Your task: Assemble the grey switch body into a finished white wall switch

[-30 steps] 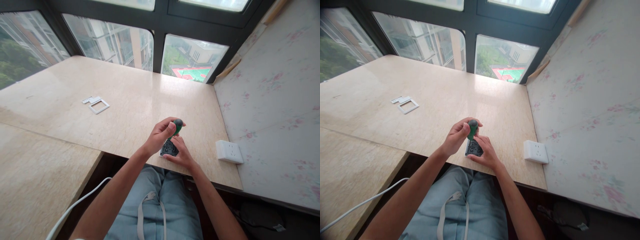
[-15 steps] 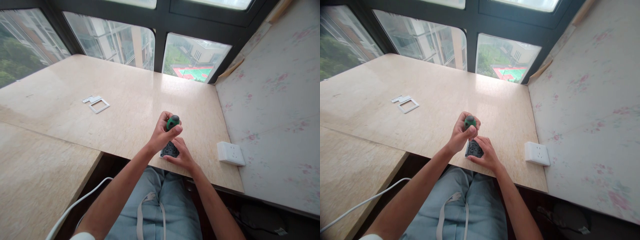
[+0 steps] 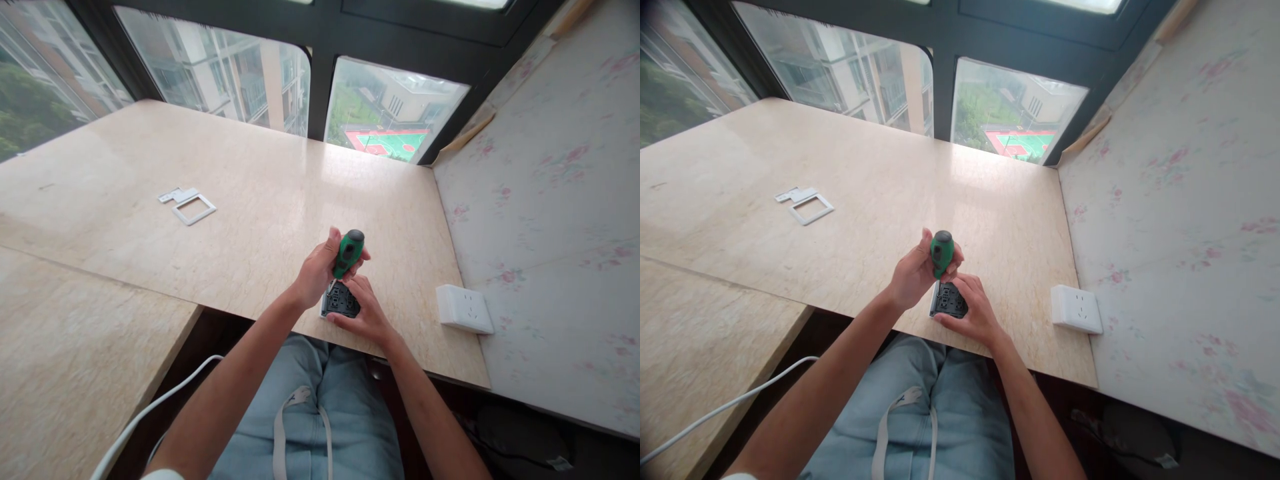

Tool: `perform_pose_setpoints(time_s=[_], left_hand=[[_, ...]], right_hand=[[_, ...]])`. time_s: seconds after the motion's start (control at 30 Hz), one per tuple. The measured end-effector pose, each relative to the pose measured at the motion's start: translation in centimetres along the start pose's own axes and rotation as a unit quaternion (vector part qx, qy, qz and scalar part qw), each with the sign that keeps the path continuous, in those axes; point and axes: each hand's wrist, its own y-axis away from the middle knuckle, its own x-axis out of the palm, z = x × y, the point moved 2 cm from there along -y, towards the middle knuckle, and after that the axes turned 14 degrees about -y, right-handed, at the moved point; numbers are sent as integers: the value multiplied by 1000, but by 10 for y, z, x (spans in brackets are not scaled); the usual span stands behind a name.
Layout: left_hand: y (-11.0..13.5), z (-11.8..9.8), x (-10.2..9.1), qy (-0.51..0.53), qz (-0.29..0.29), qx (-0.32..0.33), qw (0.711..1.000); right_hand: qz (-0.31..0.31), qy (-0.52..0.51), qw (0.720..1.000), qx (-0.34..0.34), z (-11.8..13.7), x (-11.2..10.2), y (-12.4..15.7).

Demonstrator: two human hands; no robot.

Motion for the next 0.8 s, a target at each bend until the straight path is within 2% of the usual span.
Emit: perform_pose_setpoints(time_s=[0.23,0.43,0.63,0.8], left_hand=[[6,7,-6,15,19,69,997],[8,9,-7,6,47,73,996],[8,7,-10,-44,-19,77,996],[13,0,-11,9,-41,97,994]], right_hand=[[8,-5,1000,10,3,-1,-2],[12,-2,1000,7,5,-1,-3],[7,8,1000,-2,-1,0,1],[15,19,1000,-6,-1,-1,3]])
